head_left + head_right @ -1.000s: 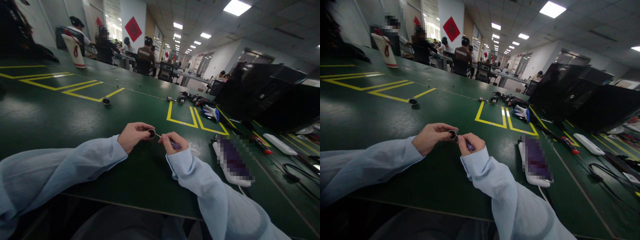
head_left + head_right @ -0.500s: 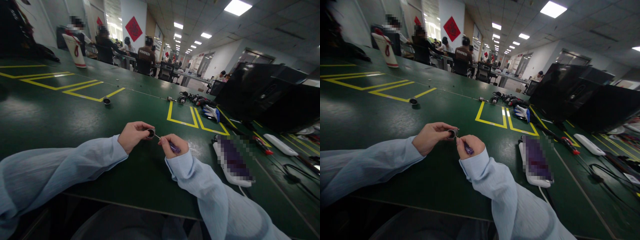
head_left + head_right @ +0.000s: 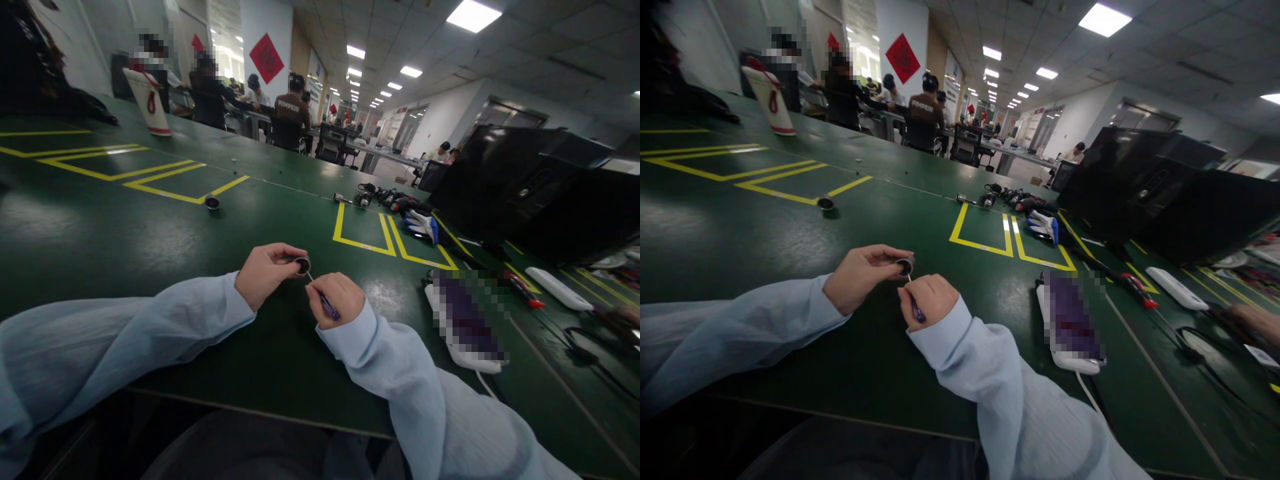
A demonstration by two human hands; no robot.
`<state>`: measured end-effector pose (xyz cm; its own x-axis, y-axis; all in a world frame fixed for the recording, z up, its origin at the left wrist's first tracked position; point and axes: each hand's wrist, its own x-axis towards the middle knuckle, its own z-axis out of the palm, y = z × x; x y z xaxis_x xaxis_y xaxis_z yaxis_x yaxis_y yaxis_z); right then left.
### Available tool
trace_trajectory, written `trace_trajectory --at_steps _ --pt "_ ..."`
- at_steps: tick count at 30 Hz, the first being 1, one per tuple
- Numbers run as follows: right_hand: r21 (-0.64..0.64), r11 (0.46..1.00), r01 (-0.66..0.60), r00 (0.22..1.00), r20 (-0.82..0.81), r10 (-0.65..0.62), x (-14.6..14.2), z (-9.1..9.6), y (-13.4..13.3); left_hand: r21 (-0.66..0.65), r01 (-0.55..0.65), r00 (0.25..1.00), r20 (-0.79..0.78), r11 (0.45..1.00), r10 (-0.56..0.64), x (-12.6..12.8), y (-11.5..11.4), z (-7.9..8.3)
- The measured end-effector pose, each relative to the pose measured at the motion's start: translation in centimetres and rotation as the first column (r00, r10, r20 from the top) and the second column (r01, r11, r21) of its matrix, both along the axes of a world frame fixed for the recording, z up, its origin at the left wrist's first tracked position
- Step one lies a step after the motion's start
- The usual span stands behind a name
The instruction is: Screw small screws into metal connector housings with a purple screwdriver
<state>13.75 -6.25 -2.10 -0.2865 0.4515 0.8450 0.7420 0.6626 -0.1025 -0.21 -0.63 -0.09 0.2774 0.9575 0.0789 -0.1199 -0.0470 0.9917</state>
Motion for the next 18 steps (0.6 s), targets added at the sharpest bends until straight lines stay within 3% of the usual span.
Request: trace_trajectory --at_steps 9,18 --pt "0.061 0.996 -0.063 0.996 0.061 0.059 0.42 -0.29 0.11 -0.168 -0.054 0.99 0.119 0.984 0.075 0.16 0.19 0.56" --pt "0.015 0.996 -0.091 0.995 -0.036 0.091 0.51 -0.14 0.01 -0.143 -0.028 0.995 0.094 0.989 0.042 0.08 0.06 0.56"
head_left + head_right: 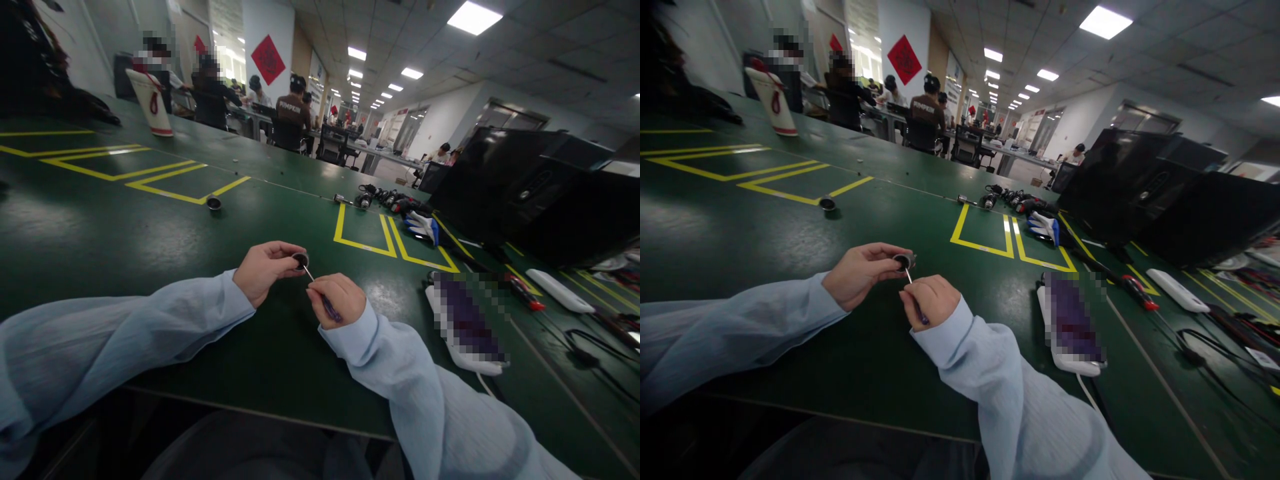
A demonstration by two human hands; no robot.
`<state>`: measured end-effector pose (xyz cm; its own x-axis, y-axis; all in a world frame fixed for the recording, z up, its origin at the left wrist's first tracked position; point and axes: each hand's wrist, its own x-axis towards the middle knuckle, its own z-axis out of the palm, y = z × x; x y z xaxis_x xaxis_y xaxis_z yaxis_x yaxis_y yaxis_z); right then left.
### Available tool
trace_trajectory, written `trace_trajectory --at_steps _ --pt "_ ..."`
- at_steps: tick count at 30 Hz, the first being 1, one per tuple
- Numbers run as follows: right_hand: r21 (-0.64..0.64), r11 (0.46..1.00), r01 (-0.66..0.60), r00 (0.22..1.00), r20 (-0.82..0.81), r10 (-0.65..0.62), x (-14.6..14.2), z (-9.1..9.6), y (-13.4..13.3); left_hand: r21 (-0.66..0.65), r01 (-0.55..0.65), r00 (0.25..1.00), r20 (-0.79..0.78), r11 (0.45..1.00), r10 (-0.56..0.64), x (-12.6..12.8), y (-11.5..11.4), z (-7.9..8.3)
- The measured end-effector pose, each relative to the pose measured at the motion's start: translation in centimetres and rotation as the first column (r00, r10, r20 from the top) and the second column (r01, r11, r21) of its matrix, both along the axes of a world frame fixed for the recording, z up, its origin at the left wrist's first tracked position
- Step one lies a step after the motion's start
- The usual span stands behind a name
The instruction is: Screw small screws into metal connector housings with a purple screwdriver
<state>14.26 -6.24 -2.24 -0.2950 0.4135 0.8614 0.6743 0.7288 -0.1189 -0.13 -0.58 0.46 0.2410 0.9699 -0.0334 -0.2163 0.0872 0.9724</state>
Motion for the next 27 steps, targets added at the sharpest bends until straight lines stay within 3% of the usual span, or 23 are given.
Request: trace_trajectory --at_steps 3,9,16,23,27 --pt "-0.122 0.992 0.017 0.994 -0.108 -0.03 0.1 0.1 -0.1 0.016 0.004 1.0 -0.001 1.0 -0.004 0.0 0.0 0.0" --pt "-0.38 0.925 -0.004 0.936 -0.328 -0.13 0.2 0.6 -0.6 0.036 -0.017 1.0 -0.015 0.999 0.017 0.0 0.1 -0.2" --pt "-0.47 0.882 -0.037 0.881 -0.432 -0.194 -0.2 0.8 -0.5 0.103 0.031 0.998 -0.051 0.994 -0.026 -0.2 0.1 -0.4" --pt "-0.548 0.79 -0.274 0.716 -0.665 -0.213 -0.4 0.9 -0.3 0.105 0.034 0.997 -0.07 0.994 -0.027 -0.1 0.1 -0.6" --pt "-0.547 0.794 -0.267 0.716 -0.664 -0.216 -0.4 1.0 -0.4 0.116 0.039 0.997 -0.068 0.993 -0.031 -0.1 0.1 -0.7"
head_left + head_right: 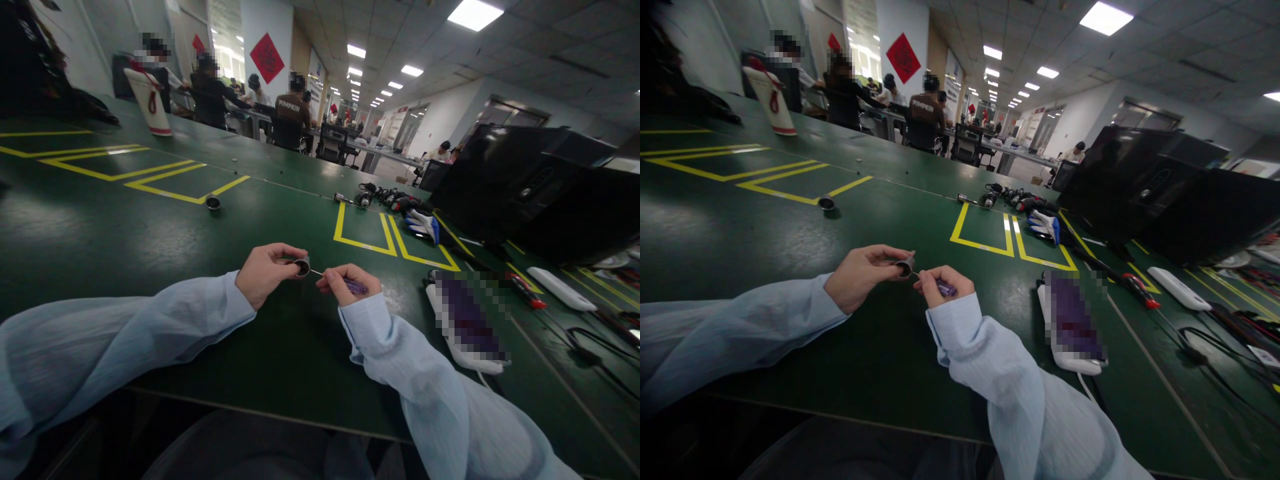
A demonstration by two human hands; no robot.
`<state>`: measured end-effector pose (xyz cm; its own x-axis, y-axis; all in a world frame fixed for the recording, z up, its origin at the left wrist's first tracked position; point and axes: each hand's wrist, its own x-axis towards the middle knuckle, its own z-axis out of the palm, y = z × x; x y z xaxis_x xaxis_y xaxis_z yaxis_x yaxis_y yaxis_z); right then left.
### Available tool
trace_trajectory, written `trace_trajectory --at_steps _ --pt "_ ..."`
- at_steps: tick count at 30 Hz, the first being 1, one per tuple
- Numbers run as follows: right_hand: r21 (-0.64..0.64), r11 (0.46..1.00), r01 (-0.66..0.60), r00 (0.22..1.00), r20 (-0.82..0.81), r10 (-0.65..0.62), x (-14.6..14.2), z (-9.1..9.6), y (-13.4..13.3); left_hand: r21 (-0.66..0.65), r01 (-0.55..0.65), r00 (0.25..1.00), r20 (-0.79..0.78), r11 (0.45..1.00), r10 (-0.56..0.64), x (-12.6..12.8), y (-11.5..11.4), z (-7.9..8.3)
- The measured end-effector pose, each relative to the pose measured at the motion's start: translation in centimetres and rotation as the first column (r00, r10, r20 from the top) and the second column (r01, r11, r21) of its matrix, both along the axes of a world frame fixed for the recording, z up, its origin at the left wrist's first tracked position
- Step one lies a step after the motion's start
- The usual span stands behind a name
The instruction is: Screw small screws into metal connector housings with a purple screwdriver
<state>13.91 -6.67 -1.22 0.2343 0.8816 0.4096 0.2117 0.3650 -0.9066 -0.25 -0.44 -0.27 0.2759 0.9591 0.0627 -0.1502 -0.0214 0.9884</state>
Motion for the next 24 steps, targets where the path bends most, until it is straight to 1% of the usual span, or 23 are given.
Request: trace_trajectory --at_steps 5,10,12,14,16,18,20,22,24 --pt "0.022 0.999 0.037 0.995 0.088 -0.039 0.05 -0.25 -0.13 -0.002 0.001 1.0 0.016 1.0 -0.001 -0.06 0.13 -0.07" --pt "0.112 0.991 0.066 0.966 0.241 -0.092 -0.08 -0.41 -0.27 0.0 0.001 1.0 0.019 1.0 -0.001 0.02 0.07 -0.04" --pt "0.142 0.988 0.055 0.962 0.258 -0.091 -0.15 -0.51 -0.23 -0.014 -0.008 1.0 0.012 1.0 0.008 0.07 -0.04 0.13" --pt "0.133 0.99 0.044 0.979 0.194 -0.069 -0.16 -0.68 -0.06 -0.044 -0.027 1.0 0.007 0.999 0.028 0.11 -0.18 0.38" --pt "0.081 0.997 0.019 0.999 0.045 -0.023 -0.09 -0.86 0.19 -0.072 -0.038 0.999 0.014 0.997 0.04 0.12 -0.3 0.62" --pt "0.02 0.999 -0.032 0.991 -0.127 0.034 0.04 -0.94 0.39 -0.092 -0.036 0.999 0.026 0.995 0.039 0.1 -0.36 0.77" --pt "-0.012 0.997 -0.076 0.969 -0.238 0.071 0.16 -0.88 0.45 -0.099 -0.03 0.999 0.031 0.995 0.034 0.06 -0.35 0.82" --pt "-0.01 0.997 -0.079 0.964 -0.256 0.073 0.18 -0.72 0.33 -0.098 -0.031 0.999 0.03 0.995 0.034 0.03 -0.32 0.81" --pt "0.026 0.999 -0.04 0.978 -0.205 0.045 0.06 -0.55 0.11 -0.092 -0.037 0.999 0.022 0.995 0.04 0.02 -0.3 0.78"
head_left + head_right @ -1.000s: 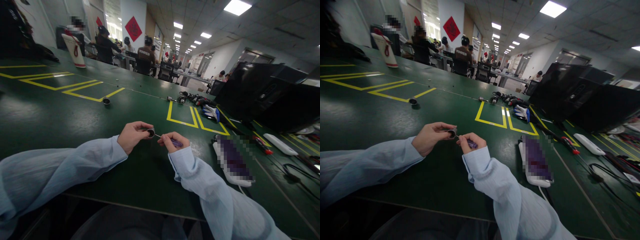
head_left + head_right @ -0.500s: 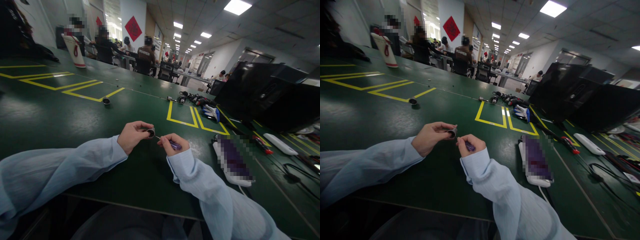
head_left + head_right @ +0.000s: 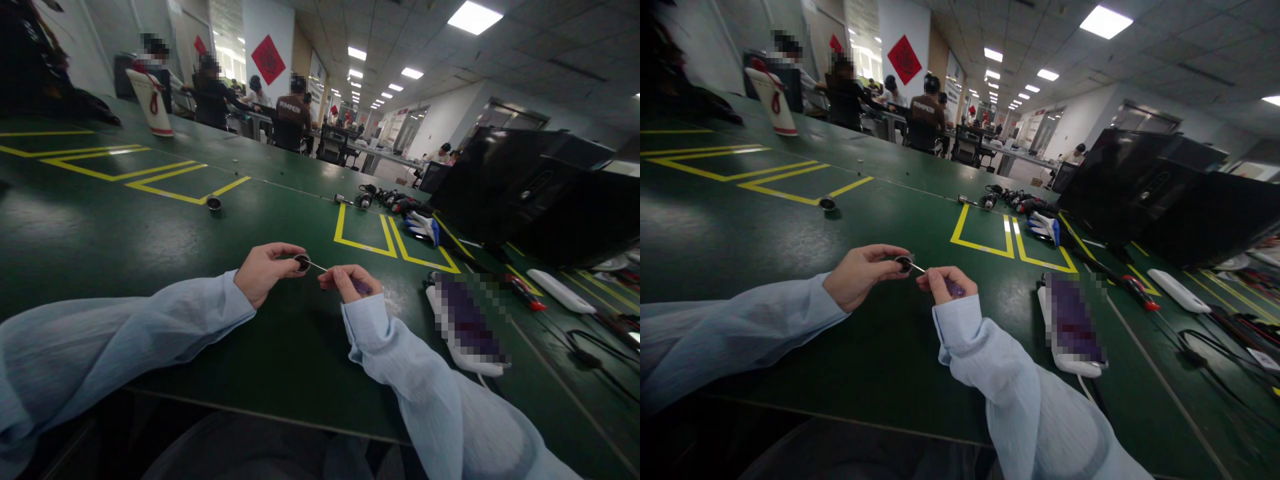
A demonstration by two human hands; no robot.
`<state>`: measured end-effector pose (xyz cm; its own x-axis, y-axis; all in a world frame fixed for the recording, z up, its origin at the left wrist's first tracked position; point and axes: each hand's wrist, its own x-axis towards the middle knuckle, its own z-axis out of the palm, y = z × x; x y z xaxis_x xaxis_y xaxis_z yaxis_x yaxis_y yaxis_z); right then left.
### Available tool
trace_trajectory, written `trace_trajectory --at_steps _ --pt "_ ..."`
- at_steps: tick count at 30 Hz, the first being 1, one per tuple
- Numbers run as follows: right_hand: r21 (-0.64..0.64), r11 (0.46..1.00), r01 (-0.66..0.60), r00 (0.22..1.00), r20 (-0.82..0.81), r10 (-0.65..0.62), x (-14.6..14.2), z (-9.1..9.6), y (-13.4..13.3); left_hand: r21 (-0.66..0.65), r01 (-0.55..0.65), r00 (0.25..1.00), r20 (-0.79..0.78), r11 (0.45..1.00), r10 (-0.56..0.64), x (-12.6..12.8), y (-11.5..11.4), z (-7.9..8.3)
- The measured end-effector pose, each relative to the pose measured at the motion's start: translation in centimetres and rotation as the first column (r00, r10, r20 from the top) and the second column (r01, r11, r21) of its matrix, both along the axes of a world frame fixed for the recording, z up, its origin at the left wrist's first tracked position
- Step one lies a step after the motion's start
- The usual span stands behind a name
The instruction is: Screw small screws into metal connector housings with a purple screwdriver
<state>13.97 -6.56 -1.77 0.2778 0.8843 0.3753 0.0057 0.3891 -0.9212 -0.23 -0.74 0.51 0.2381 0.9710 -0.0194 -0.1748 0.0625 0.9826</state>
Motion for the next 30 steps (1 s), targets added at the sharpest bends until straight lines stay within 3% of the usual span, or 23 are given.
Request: trace_trajectory --at_steps 5,11,22,30 --pt "0.116 0.988 0.101 0.949 0.287 -0.13 -0.38 0.01 -0.38 0.044 0.009 1.0 -0.016 0.999 -0.008 0.02 0.01 -0.2" --pt "0.337 0.934 0.118 0.737 0.6 -0.31 -0.5 0.23 -0.66 0.097 0.022 1.0 -0.019 0.995 -0.021 -0.02 0.1 -0.42" --pt "0.48 0.877 -0.024 0.538 0.746 -0.393 -0.41 0.79 -0.86 0.126 0.029 0.997 -0.077 0.992 -0.02 0.04 -0.09 -0.09" --pt "0.5 0.866 0.006 0.527 0.735 -0.428 -0.3 0.71 -0.66 0.088 0.053 0.998 -0.048 0.995 -0.049 0.01 0.1 -0.28"
